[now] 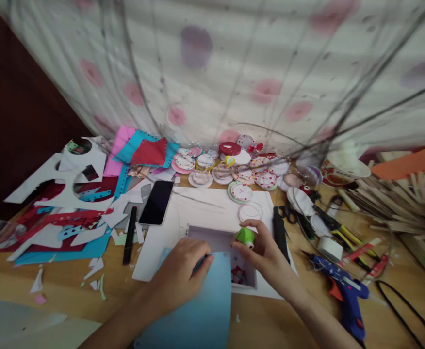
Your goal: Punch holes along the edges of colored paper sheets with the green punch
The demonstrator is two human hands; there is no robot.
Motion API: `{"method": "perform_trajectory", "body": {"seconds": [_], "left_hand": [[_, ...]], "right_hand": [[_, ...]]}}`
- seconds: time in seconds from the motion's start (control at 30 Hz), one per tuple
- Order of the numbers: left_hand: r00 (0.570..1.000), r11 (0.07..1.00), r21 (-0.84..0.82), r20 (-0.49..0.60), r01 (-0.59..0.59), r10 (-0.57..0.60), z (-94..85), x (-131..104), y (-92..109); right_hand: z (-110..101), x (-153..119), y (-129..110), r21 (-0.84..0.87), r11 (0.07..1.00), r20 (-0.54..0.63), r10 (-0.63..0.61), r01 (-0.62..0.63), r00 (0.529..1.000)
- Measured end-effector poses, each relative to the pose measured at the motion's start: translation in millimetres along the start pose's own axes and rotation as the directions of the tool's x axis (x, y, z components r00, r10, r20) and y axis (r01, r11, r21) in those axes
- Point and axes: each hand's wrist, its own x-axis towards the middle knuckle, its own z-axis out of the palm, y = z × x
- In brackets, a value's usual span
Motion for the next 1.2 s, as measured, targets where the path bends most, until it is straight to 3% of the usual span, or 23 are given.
{"method": "perform_trajectory", "body": {"seconds": [0.13, 0.27, 0.37, 0.5, 0.7, 0.93, 1.2], "left_hand": [[1.000, 1.000, 0.009, 0.007, -0.008, 0.008, 1.7, 1.5, -0.1], [0.999, 0.999, -0.009, 0.012, -0.032, 0.032, 4.6, 0.9, -1.2], [0.999, 0.999, -0.025, 0.022, -0.035, 0.035, 6.0, 0.2, -1.6], [0.999, 0.999, 0.008, 0.017, -0.039, 0.038, 6.3, 1.0, 0.8], [0.995, 0.990, 0.097, -0.007, -0.099, 0.100, 7.4, 0.4, 1.1], [0.991, 0.986, 0.132, -0.072, -0.101, 0.111, 5.9, -0.2, -3.0], [0.991, 0.983, 0.135, -0.042, -0.124, 0.131, 11.3, -0.4, -5.8]], "right_hand": [[-3.8, 3.5, -11.0, 0.053, 0.997, 0.093, 0.046, -0.051, 0.995], [-5.8, 8.0, -18.5, 0.058, 0.998, 0.183, -0.014, 0.003, 0.983], [-5.4, 10.3, -21.8, -0.018, 0.998, 0.241, -0.046, 0.052, 0.969], [-2.8, 10.1, -20.8, -0.255, 0.957, 0.261, -0.068, 0.137, 0.963], [1.0, 7.8, -19.0, -0.450, 0.881, 0.252, -0.030, 0.144, 0.967], [5.1, 8.0, -16.9, -0.562, 0.818, 0.258, 0.032, 0.123, 0.966], [5.7, 19.4, -32.8, -0.661, 0.736, 0.356, 0.133, 0.148, 0.925]]}}
